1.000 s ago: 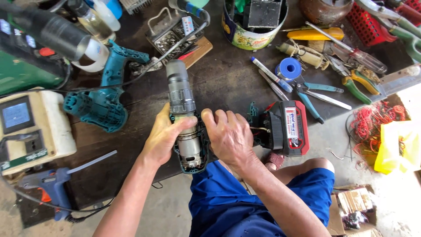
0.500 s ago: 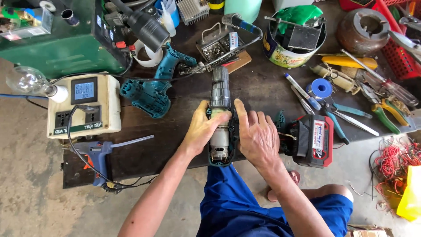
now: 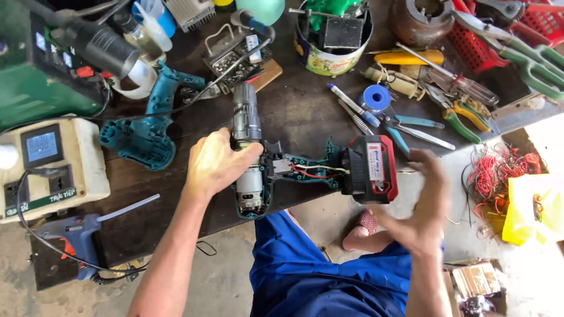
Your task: Applying hot glue to internal wiring and reassembling the housing of a cordless power drill on a repair bench.
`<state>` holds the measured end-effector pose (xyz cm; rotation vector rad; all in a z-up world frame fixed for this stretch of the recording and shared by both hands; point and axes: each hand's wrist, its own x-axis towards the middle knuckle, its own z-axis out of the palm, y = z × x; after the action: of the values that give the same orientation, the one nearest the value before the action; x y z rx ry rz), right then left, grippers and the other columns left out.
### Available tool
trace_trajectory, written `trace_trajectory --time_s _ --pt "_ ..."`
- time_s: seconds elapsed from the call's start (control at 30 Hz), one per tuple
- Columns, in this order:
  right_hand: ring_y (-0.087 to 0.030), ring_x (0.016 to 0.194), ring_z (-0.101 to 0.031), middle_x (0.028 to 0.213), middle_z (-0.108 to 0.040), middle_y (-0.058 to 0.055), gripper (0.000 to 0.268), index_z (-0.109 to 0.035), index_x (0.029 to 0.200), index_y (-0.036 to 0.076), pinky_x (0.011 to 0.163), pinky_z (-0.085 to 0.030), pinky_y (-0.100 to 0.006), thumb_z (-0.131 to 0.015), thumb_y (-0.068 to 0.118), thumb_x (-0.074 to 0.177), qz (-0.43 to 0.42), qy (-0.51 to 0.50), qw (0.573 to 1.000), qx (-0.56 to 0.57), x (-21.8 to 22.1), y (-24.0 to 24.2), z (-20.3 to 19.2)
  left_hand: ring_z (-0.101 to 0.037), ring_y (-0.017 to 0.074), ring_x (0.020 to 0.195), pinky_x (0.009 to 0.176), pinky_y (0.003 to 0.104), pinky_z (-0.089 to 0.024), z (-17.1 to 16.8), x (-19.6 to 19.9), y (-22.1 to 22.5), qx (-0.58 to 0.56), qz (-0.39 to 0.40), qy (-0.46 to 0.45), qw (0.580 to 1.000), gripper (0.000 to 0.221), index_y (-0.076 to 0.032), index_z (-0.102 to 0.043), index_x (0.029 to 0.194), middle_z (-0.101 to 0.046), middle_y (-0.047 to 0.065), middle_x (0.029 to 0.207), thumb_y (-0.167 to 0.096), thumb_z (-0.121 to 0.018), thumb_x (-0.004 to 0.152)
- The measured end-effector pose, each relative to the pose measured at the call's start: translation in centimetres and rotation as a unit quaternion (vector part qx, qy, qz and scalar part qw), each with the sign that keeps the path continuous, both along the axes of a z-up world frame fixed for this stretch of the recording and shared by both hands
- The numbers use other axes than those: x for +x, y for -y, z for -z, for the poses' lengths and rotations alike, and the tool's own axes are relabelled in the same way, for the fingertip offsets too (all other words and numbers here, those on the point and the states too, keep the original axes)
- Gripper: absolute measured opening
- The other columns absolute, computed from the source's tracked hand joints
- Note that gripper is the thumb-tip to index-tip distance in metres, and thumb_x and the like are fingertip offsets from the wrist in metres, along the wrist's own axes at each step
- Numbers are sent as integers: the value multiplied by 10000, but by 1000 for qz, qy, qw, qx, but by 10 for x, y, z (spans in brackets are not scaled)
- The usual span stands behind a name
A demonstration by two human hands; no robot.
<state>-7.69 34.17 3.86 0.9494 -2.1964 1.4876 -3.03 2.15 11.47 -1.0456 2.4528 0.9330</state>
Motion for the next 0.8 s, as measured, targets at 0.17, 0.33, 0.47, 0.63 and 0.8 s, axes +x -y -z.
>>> trace_trajectory --time_s 0.17,0.33,0.47,0.63,0.8 --pt "-576 1240 -548 1384 -500 -390 1204 -321 1550 -69 1077 -419 -648 -970 241 584 51 89 994 31 -1 4 51 -659 415 1171 984 524 -522 15 -6 3 -19 -10 14 1000 731 -44 -752 1097 -733 223 1126 -658 -691 705" --pt "-488 1254 -590 1364 -559 -317 1111 -379 1549 -40 1068 -451 -571 -965 180 631 23 80 996 20 -6 -1 50 -740 428 885 806 546 -565 -8 7 -36 -278 175 -191 925 437 -47 -751 1133 -748 206 922 -372 -708 843" --pt "-508 1224 -589 1335 -575 -305 1116 -361 1559 -36 1041 -464 -603 -939 175 628 31 112 993 18 -3 0 57 -670 483 1036 890 563 -524 15 -16 -96 -112 362 -435 817 588 9 -663 1203 -705 255 1033 -241 -766 681" --pt "-469 1169 -655 1261 -664 -277 1182 -420 1536 -14 1010 -522 -533 -951 137 491 110 104 988 -18 2 4 77 -609 314 1293 1148 504 -346 70 -43 -105 -51 413 -291 862 1071 -77 -447 1464 -640 120 1365 -491 -848 563" --pt "-458 1156 -663 1276 -660 -267 1108 -505 1466 -57 1015 -529 -524 -987 220 508 170 41 985 5 11 15 76 -616 299 1294 1165 512 -322 55 -53 -106 -14 419 -253 872 1112 -64 -433 1474 -658 145 1349 -499 -860 544"
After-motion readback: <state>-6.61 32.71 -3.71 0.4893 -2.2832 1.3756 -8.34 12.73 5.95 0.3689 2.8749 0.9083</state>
